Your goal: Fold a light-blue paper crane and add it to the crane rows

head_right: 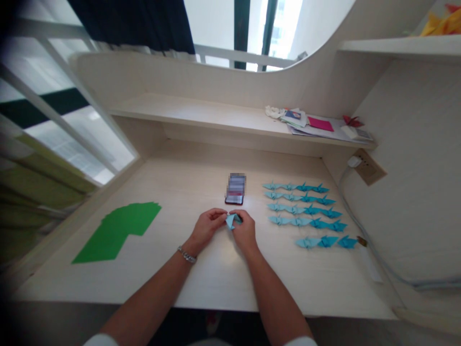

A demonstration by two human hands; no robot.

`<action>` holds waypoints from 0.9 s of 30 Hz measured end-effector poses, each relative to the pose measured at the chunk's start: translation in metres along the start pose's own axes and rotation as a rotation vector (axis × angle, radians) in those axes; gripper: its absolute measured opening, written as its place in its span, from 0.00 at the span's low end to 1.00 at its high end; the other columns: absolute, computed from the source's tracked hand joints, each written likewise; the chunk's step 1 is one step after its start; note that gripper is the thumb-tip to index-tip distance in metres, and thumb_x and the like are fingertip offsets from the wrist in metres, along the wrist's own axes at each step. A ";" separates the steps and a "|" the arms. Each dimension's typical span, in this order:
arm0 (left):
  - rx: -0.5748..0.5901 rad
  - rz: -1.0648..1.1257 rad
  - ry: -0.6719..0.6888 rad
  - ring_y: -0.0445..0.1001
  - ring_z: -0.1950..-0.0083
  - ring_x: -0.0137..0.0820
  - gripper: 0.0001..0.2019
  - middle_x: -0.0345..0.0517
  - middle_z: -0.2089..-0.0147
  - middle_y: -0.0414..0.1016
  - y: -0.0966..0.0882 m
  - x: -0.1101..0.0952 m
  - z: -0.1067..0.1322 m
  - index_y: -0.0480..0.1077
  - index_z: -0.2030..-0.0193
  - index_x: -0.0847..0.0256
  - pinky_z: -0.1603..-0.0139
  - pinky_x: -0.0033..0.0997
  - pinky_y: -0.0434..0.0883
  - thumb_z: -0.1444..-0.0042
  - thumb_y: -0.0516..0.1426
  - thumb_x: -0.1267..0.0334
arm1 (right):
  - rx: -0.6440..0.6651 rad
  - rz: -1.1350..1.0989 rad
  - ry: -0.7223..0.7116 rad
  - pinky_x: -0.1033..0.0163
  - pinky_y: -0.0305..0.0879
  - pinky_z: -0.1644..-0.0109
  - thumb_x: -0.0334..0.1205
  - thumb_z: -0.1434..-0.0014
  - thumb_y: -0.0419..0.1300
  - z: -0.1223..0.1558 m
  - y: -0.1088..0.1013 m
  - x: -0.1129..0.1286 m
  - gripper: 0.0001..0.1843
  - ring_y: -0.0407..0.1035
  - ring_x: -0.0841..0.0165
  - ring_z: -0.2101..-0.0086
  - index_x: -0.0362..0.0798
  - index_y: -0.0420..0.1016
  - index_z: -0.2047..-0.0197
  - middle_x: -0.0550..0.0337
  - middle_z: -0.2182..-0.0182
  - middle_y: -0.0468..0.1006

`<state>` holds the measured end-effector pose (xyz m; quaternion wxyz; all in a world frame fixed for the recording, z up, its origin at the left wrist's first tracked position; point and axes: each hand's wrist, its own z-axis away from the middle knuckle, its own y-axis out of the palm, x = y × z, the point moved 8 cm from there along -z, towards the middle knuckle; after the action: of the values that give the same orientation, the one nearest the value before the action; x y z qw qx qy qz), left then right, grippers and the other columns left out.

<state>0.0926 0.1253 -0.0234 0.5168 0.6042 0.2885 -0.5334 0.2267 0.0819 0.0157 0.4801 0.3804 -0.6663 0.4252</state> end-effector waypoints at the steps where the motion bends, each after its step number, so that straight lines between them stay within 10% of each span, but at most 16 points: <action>1: -0.004 -0.008 0.009 0.75 0.66 0.30 0.14 0.47 0.66 0.78 -0.001 -0.001 0.000 0.74 0.62 0.65 0.61 0.29 0.71 0.57 0.65 0.61 | 0.009 -0.001 0.002 0.62 0.64 0.60 0.37 0.55 0.61 0.000 0.000 -0.001 0.11 0.70 0.65 0.66 0.47 0.76 0.66 0.59 0.68 0.78; 27: -0.073 0.007 0.000 0.74 0.70 0.29 0.16 0.46 0.69 0.77 -0.007 0.002 0.000 0.73 0.64 0.66 0.67 0.28 0.71 0.60 0.67 0.61 | 0.050 -0.230 0.161 0.63 0.67 0.68 0.38 0.59 0.64 -0.004 0.010 -0.028 0.09 0.69 0.68 0.73 0.46 0.75 0.70 0.61 0.75 0.76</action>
<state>0.0868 0.1274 -0.0276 0.5403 0.5858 0.3057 -0.5210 0.2257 0.0917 -0.0127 0.5680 0.4306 -0.5669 0.4131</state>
